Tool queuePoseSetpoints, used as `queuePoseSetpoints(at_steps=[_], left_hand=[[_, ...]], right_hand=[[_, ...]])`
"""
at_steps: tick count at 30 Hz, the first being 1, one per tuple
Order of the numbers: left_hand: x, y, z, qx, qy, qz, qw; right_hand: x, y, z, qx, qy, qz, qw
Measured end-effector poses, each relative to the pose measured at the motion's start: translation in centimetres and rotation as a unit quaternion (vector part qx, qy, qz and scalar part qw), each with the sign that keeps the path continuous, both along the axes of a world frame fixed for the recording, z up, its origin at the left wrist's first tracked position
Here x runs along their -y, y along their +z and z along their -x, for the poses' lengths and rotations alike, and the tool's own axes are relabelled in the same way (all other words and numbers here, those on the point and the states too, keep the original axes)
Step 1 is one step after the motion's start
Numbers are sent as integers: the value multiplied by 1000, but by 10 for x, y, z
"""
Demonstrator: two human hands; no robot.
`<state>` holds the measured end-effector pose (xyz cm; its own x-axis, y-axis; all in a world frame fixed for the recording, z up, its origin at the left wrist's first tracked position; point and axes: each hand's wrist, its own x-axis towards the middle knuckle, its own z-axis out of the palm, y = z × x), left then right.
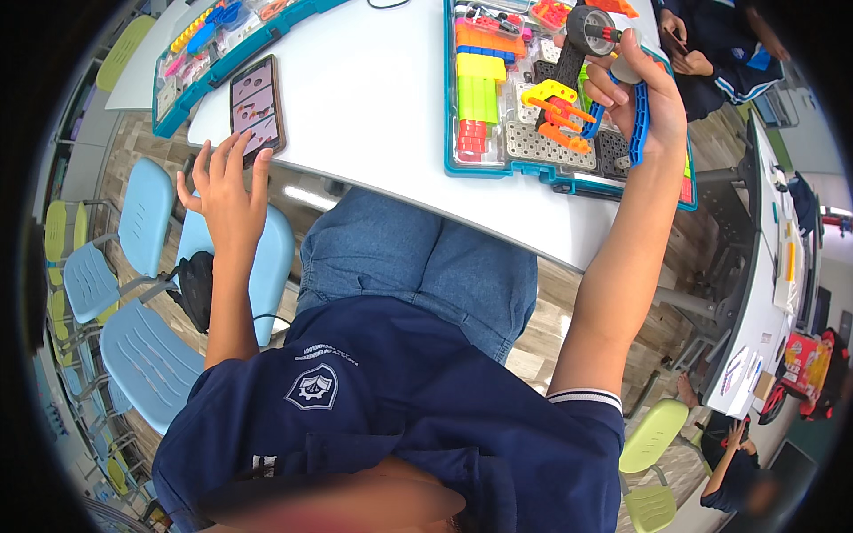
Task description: The person assembles a small mechanical device from a colorful plastic kit on a white table. They connect various colored pieces, including orange, green, and black components, and occasionally reference a smartphone placed nearby. The assembly progresses through multiple steps, with the person handling and joining different parts to form a cohesive structure.
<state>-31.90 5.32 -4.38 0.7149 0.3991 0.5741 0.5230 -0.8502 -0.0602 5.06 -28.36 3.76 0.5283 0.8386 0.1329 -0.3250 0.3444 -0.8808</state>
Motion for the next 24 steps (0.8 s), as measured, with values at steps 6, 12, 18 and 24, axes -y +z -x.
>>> queuePoseSetpoints(at_steps=[6, 12, 18, 24], left_hand=[[-1, -1, -1, 0, 0, -2, 1000], [-1, -1, -1, 2, -1, -4, 1000], [-1, -1, -1, -1, 0, -5, 1000], [-1, -1, -2, 0, -1, -6, 1000]], right_hand=[[-1, 2, 2, 4, -4, 3, 1000], [0, 1, 3, -8, -17, 9, 1000], [0, -2, -3, -2, 31, -24, 999], [1, -1, -1, -8, 7, -4, 1000]])
